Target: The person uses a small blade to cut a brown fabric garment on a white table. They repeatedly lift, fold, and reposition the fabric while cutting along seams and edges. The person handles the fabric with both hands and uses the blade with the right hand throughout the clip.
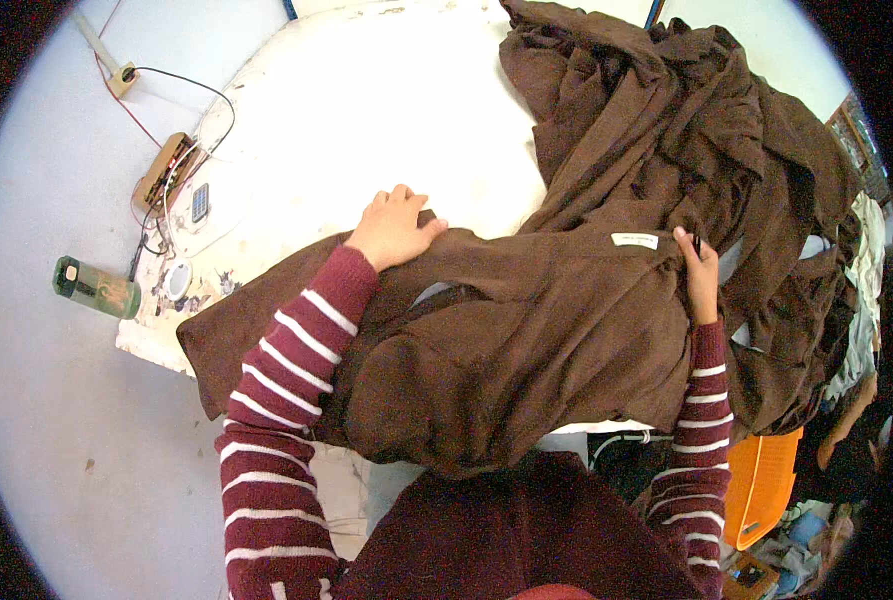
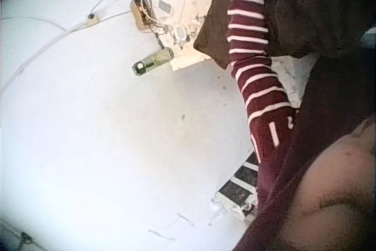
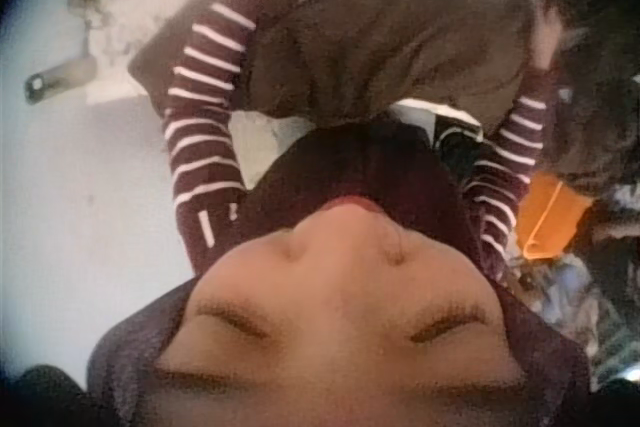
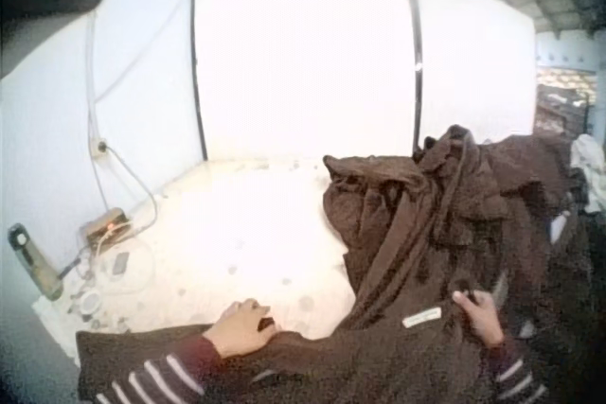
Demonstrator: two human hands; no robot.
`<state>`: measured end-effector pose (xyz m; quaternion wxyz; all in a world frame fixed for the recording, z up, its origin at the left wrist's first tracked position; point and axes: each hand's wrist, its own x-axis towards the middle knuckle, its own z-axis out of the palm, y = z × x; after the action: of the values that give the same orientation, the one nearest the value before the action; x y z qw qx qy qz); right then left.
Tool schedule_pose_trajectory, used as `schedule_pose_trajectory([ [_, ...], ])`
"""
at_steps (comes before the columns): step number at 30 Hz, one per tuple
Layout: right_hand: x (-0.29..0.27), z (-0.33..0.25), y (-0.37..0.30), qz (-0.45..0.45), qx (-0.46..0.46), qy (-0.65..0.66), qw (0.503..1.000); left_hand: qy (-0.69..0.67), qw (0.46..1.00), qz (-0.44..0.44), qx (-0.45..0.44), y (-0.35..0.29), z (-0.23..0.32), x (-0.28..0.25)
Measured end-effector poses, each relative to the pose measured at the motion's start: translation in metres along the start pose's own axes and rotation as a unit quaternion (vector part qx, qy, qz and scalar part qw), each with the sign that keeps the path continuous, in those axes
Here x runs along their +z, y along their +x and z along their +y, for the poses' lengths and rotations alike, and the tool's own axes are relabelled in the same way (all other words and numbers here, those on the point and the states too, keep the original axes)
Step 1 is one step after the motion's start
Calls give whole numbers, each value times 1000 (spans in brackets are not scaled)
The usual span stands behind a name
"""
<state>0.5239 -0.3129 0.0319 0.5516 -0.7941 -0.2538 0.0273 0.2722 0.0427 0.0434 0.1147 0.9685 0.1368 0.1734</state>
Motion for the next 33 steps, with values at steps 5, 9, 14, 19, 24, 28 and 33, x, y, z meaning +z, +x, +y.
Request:
schedule_pose_trajectory([
  [5,-4,10,4,-6,26,-4,1000,-124,974,-147,-116,-14,-14,-5],
  [9,-2,13,4,-9,9,28,1000,-473,861,7,-188,-30,5,-40],
  [14,7,-23,-4,71,-108,-222,967,-613,757,98,-202,-63,46,-65],
  [19,27,-120,-41,171,-227,-311,907,-643,723,152,-202,-86,86,-78],
  [24,94,-177,-110,-152,-218,37,963,-640,725,170,-190,-97,105,-82],
  [28,129,-187,-137,-151,-96,178,968,-677,690,170,-188,-103,110,-78],
  [33,145,-201,-143,-96,-136,139,976,-696,676,173,-169,-108,111,-76],
])
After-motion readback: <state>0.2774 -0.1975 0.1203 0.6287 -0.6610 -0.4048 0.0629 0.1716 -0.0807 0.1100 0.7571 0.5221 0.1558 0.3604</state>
